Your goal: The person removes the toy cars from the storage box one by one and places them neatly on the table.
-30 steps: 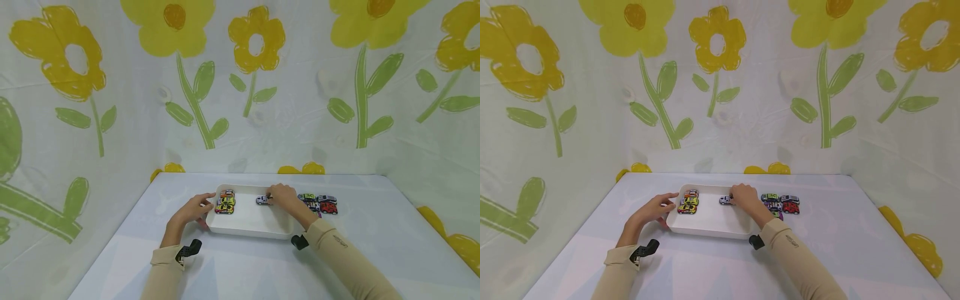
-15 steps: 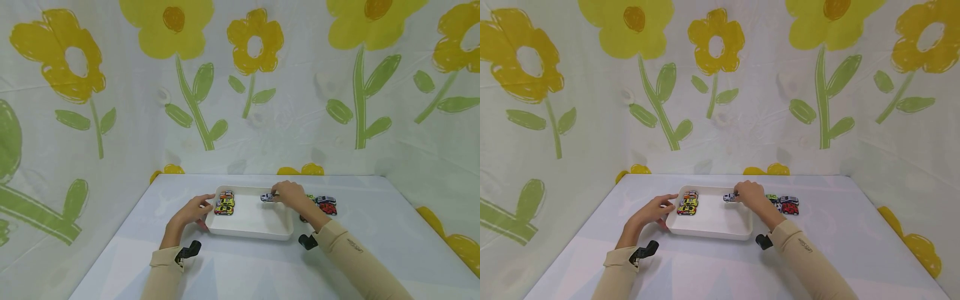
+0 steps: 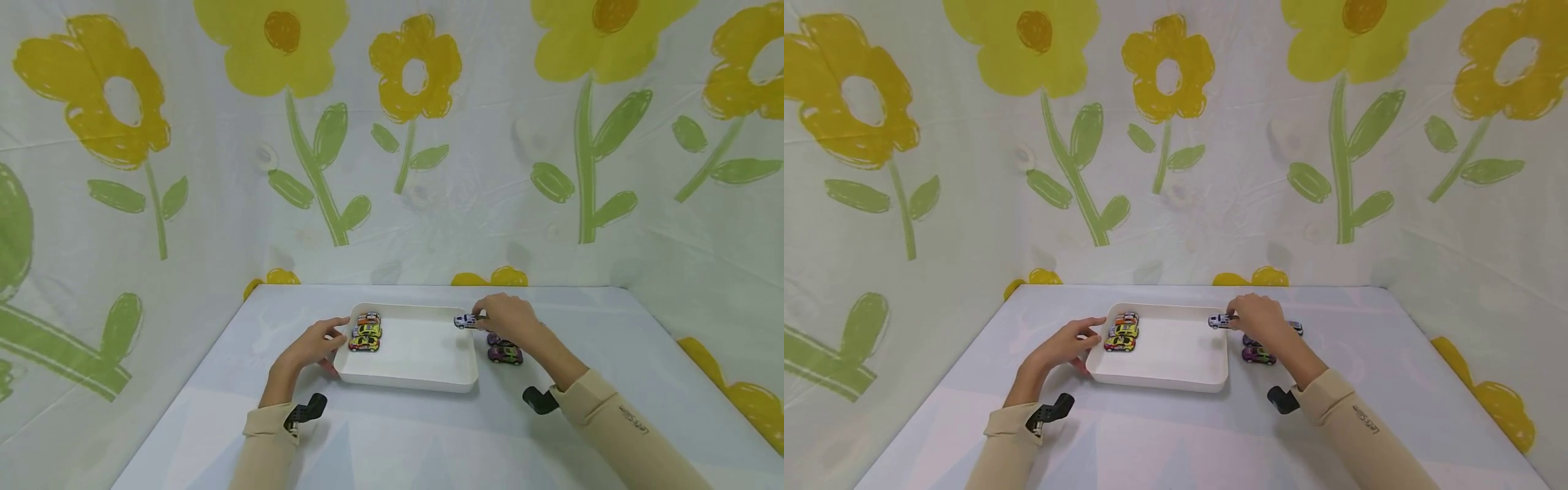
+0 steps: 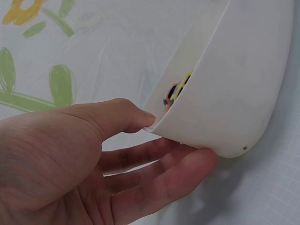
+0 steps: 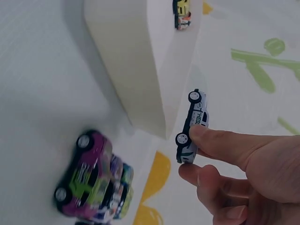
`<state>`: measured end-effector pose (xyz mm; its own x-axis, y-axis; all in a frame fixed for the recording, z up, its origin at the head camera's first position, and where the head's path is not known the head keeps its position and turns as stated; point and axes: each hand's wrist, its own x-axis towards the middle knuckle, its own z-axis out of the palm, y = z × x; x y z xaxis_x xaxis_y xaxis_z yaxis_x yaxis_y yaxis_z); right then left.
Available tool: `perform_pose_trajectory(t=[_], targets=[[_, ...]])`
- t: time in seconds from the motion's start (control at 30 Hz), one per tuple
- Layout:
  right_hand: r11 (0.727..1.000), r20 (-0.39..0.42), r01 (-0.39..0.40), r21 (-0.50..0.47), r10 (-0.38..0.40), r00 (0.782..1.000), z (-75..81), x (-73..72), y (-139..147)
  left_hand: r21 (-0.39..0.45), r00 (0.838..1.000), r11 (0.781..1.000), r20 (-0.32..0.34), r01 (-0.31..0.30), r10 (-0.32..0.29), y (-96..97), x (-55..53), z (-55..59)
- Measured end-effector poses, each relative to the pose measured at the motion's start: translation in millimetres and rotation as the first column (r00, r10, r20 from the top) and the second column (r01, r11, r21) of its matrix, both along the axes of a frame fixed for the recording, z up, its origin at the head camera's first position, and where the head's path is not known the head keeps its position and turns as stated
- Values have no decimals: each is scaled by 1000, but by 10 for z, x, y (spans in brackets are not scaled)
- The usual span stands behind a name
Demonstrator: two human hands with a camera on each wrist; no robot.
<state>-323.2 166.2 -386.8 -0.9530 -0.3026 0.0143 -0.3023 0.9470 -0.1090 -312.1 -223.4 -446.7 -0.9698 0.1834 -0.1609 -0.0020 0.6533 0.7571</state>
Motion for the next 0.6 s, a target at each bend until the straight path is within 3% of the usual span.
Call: perform_pose_trajectory(t=[0.33, 0.6], targets=[[1000, 17, 9, -17, -9, 1000, 25, 154, 460, 3, 1000, 1000, -7, -4, 4, 8, -11, -10], [999, 46, 40, -18, -39, 998, -62, 237, 821, -11, 1000, 1000, -6, -7, 7, -3, -15, -3]])
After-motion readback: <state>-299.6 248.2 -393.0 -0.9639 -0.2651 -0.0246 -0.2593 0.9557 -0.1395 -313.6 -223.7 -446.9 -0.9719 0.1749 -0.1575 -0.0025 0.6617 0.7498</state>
